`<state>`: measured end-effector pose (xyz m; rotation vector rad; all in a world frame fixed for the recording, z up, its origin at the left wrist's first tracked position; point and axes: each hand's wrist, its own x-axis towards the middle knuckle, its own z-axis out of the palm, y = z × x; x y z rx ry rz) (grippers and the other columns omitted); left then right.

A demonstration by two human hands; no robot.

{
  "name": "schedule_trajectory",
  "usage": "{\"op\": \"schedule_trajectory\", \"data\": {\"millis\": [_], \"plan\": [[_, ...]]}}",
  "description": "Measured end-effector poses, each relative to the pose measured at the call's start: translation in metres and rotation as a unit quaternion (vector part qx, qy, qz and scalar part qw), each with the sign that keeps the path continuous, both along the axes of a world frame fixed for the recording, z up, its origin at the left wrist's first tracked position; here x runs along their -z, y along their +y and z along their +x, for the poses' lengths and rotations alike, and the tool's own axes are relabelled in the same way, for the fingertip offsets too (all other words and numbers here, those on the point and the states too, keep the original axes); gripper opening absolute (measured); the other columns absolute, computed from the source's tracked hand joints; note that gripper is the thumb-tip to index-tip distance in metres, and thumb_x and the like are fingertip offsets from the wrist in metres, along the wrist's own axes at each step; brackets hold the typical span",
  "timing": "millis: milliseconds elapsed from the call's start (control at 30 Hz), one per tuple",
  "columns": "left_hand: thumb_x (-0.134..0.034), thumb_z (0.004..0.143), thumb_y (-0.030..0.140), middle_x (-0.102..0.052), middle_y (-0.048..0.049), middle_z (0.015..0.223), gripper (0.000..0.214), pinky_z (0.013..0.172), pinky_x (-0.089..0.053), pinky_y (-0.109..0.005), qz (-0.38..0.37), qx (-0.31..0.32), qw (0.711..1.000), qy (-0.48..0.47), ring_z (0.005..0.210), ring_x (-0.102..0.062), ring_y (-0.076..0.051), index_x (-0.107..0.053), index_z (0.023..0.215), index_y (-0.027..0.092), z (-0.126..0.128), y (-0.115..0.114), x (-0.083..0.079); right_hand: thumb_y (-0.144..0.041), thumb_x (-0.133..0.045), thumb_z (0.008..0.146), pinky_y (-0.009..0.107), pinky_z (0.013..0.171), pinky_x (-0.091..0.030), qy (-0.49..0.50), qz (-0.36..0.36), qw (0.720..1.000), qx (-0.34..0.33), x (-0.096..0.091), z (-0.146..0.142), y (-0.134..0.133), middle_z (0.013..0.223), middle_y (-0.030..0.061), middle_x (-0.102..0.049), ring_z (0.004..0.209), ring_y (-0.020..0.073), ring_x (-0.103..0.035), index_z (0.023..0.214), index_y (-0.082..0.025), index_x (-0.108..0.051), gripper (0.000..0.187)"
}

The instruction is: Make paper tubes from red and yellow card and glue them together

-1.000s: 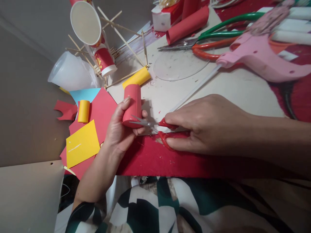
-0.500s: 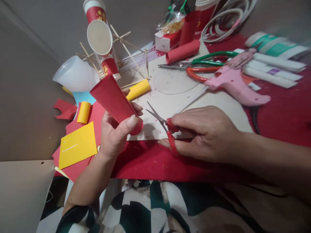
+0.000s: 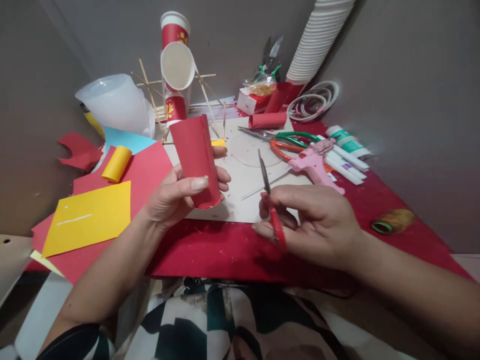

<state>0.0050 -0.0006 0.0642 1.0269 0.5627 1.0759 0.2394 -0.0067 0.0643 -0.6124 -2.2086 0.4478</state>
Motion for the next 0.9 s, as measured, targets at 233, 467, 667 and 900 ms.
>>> {"op": "schedule_trajectory", "data": {"millis": [233, 467, 667, 900], "plan": [[-0.085, 0.071, 0.029, -0.077, -0.0035, 0.097, 0.050, 0.080, -0.061, -0.027, 0.002, 0.036, 0.999, -0.035, 0.087, -0.075, -0.018, -0.070, 0.118, 0.022, -0.004, -0.002, -0.005, -0.035, -0.064, 0.094, 0.024, 0.045, -0.033, -0.045, 0.102, 0.993, 0.026, -0.021, 0.011, 0.012, 0.051, -0.0049, -0.046, 0.046, 0.0085, -0.039, 0.070, -0.021, -0.050, 0.031], [-0.085, 0.068, 0.021, -0.078, -0.0036, 0.094, 0.052, 0.081, -0.060, -0.026, -0.015, 0.047, 0.998, -0.037, 0.085, -0.075, -0.018, -0.069, 0.117, 0.019, -0.003, 0.001, -0.005, -0.028, -0.066, 0.091, 0.026, 0.046, -0.035, -0.051, 0.087, 0.995, 0.021, -0.002, 0.018, 0.050, 0.053, -0.0050, -0.047, 0.046, 0.0108, -0.042, 0.071, -0.024, -0.049, 0.027], [-0.083, 0.069, 0.020, -0.078, -0.0032, 0.093, 0.051, 0.081, -0.059, -0.027, -0.043, 0.035, 0.997, -0.051, 0.084, -0.075, -0.018, -0.068, 0.118, 0.018, -0.003, 0.004, -0.004, -0.034, -0.066, 0.091, 0.030, 0.052, -0.040, -0.083, 0.162, 0.981, -0.071, 0.004, 0.017, 0.048, 0.056, -0.0027, -0.051, 0.051, 0.0149, -0.049, 0.080, -0.024, -0.052, 0.021], [-0.074, 0.078, 0.029, -0.077, -0.0069, 0.088, 0.042, 0.083, -0.060, -0.034, -0.130, 0.002, 0.990, -0.055, 0.079, -0.075, -0.021, -0.067, 0.116, 0.013, 0.000, 0.004, -0.003, -0.041, -0.057, 0.096, 0.031, 0.059, -0.042, -0.173, 0.240, 0.954, -0.055, 0.013, 0.015, 0.049, 0.058, 0.0009, -0.056, 0.055, 0.0165, -0.052, 0.077, -0.022, -0.055, 0.028]]}}
